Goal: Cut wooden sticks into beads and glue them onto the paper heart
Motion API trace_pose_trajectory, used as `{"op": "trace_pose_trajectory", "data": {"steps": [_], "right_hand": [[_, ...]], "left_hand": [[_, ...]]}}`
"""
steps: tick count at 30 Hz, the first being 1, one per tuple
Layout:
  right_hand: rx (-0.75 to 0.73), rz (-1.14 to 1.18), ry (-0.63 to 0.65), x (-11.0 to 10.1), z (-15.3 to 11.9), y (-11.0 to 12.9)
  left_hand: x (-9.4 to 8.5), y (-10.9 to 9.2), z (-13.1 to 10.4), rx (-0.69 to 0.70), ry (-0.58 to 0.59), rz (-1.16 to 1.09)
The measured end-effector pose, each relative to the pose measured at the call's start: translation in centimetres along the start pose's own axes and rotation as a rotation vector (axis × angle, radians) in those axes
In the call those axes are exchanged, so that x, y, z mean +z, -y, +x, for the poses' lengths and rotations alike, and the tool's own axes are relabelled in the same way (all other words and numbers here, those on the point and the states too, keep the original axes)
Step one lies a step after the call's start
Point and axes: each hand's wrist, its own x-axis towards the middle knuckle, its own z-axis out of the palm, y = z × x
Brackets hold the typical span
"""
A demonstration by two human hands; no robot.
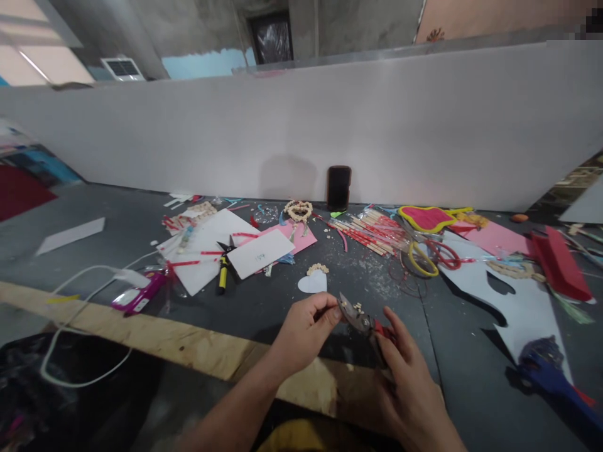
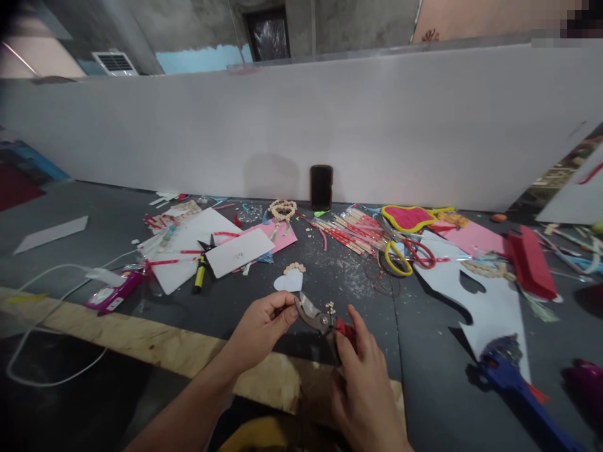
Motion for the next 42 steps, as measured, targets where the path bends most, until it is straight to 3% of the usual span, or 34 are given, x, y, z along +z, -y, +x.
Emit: {"op": "trace_pose_trajectory", "data": {"steps": [10,16,27,37,42], "right_hand": [[0.023,-0.048,-0.023,0.1,-0.3,0.1],[0.039,-0.002,-0.111,0.4,0.0,-0.5],[0.103,-0.063,0.052,-0.1,0.1,-0.7],[0.084,-0.15,0.032,-0.9,0.7,-0.9],[0.107,-0.135,0.056,-0.7,0.3,-0.7]], "left_hand": [[0.4,-0.1,-0.1,0.063,0.062,-0.033],[0.6,0.1,-0.4,0.049,0.08,-0.004],[1.1,-0.3,-1.1,0.032,0.08,0.079],[1.7,-0.6,-1.3,-0.02,0.015,0.082],[1.8,-0.4,-1.1,0.02,-0.01,0.098]]}}
